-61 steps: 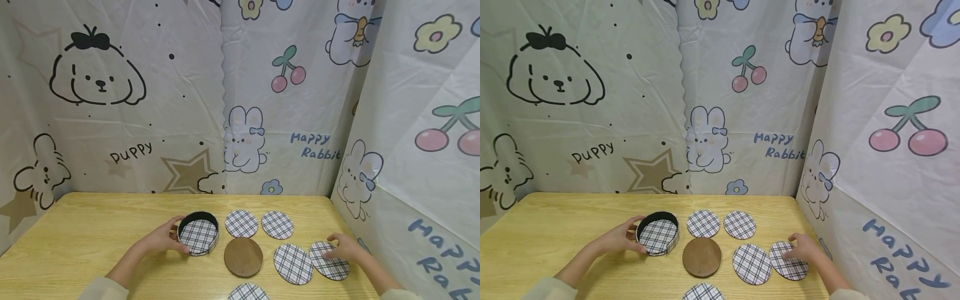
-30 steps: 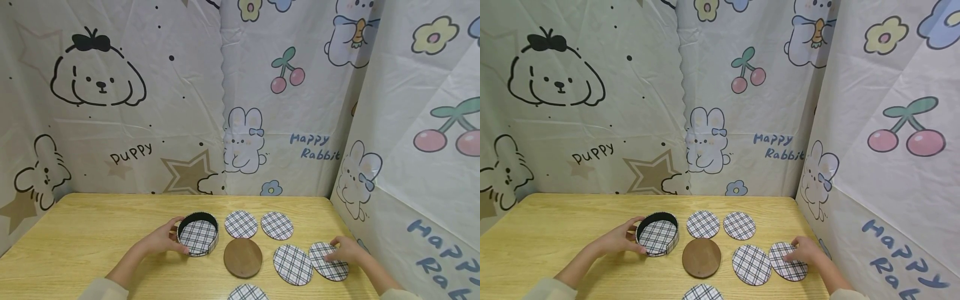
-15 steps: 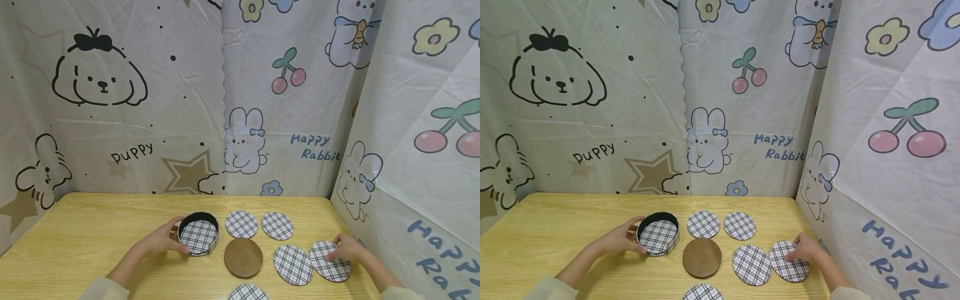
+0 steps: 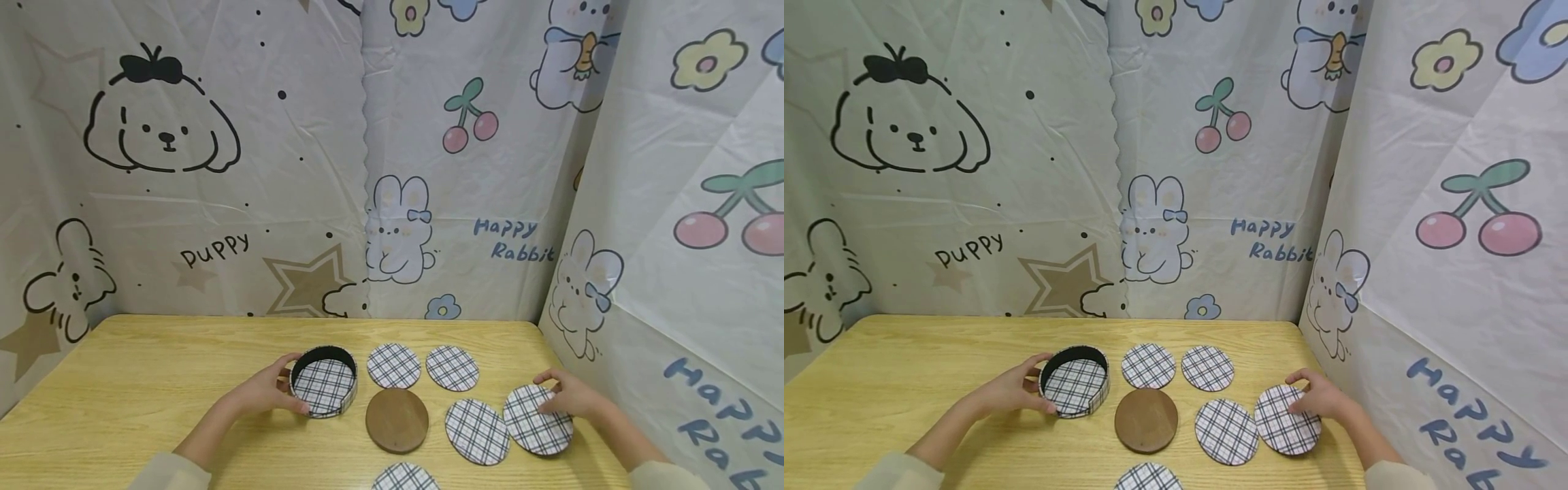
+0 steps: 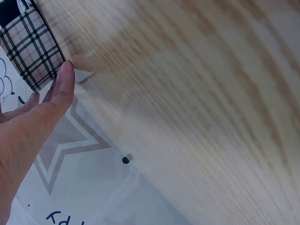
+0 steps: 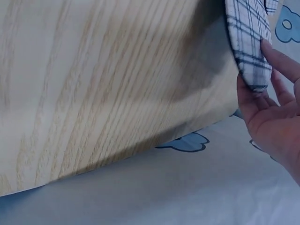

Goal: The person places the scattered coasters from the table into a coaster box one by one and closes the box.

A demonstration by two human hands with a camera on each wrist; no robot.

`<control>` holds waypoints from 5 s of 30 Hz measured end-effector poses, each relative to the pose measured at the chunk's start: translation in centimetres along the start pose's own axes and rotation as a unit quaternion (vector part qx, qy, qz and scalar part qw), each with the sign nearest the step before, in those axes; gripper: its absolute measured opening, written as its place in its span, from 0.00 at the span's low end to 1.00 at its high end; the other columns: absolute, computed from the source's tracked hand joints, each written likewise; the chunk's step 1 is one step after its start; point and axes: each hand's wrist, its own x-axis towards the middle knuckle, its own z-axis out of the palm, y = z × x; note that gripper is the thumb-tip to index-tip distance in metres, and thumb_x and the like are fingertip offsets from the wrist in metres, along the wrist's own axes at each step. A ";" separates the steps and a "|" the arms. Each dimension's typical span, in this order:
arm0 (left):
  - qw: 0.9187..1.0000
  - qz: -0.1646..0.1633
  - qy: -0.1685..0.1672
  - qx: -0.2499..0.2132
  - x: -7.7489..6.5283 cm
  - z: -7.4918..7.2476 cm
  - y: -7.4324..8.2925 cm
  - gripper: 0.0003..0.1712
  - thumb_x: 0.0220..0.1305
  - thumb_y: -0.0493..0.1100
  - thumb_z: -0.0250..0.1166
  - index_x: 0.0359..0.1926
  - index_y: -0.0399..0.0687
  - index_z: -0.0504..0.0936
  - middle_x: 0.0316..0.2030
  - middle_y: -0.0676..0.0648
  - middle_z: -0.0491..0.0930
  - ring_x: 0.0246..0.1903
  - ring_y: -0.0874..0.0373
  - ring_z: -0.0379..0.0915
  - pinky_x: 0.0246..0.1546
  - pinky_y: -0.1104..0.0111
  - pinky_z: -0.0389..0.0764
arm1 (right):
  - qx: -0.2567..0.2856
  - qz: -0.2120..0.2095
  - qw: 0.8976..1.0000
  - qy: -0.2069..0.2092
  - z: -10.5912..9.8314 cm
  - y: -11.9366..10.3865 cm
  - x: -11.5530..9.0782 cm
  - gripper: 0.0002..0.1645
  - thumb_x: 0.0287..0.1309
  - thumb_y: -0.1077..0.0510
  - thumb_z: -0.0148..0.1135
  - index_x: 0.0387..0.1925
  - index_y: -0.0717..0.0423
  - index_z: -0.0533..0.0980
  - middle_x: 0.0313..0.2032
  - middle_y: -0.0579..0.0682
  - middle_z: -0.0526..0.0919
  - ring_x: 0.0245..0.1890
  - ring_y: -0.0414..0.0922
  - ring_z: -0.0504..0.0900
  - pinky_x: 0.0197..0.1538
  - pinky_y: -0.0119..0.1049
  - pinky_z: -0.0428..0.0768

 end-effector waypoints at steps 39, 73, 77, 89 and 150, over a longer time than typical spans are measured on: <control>1.000 0.000 0.005 0.024 0.2 0.0 -0.2 0.61 0.43 0.47 0.77 0.70 0.40 0.48 0.58 0.29 0.65 0.55 0.40 0.70 0.53 0.50 0.74 | 0.181 -0.086 0.973 -0.118 0.1 -4.9 0.6 0.36 0.57 0.60 0.62 0.62 0.69 0.57 0.36 0.51 0.70 0.37 0.44 0.75 0.40 0.36 0.79; 1.000 -0.001 0.001 0.000 0.2 -0.1 -0.3 0.61 0.43 0.45 0.77 0.70 0.41 0.47 0.60 0.28 0.62 0.56 0.39 0.69 0.55 0.49 0.72 | 0.253 -0.128 0.949 -0.133 6.5 -11.6 2.7 0.35 0.58 0.60 0.61 0.63 0.66 0.59 0.38 0.50 0.75 0.38 0.43 0.76 0.39 0.33 0.78; 1.000 0.000 -0.001 -0.008 0.2 -0.1 -0.2 0.60 0.43 0.44 0.77 0.70 0.42 0.48 0.59 0.28 0.62 0.57 0.38 0.69 0.55 0.49 0.72 | 0.257 -0.129 0.948 -0.134 7.6 -12.5 3.1 0.34 0.58 0.60 0.61 0.63 0.64 0.59 0.36 0.49 0.73 0.36 0.42 0.74 0.36 0.31 0.76; 1.000 -0.005 0.000 -0.008 0.1 -0.1 0.1 0.60 0.43 0.44 0.77 0.70 0.41 0.48 0.60 0.28 0.61 0.58 0.36 0.67 0.57 0.48 0.71 | 0.271 -0.134 0.945 -0.124 10.2 -15.1 4.4 0.33 0.56 0.61 0.63 0.61 0.62 0.62 0.29 0.46 0.70 0.30 0.39 0.70 0.29 0.27 0.69; 1.000 -0.030 0.006 0.004 0.5 -0.2 -0.1 0.61 0.42 0.46 0.78 0.71 0.42 0.47 0.59 0.31 0.64 0.57 0.39 0.69 0.57 0.48 0.70 | 0.286 -0.133 0.949 -0.016 22.2 -24.3 6.2 0.27 0.52 0.62 0.66 0.55 0.58 0.72 0.27 0.46 0.66 0.27 0.40 0.65 0.28 0.30 0.66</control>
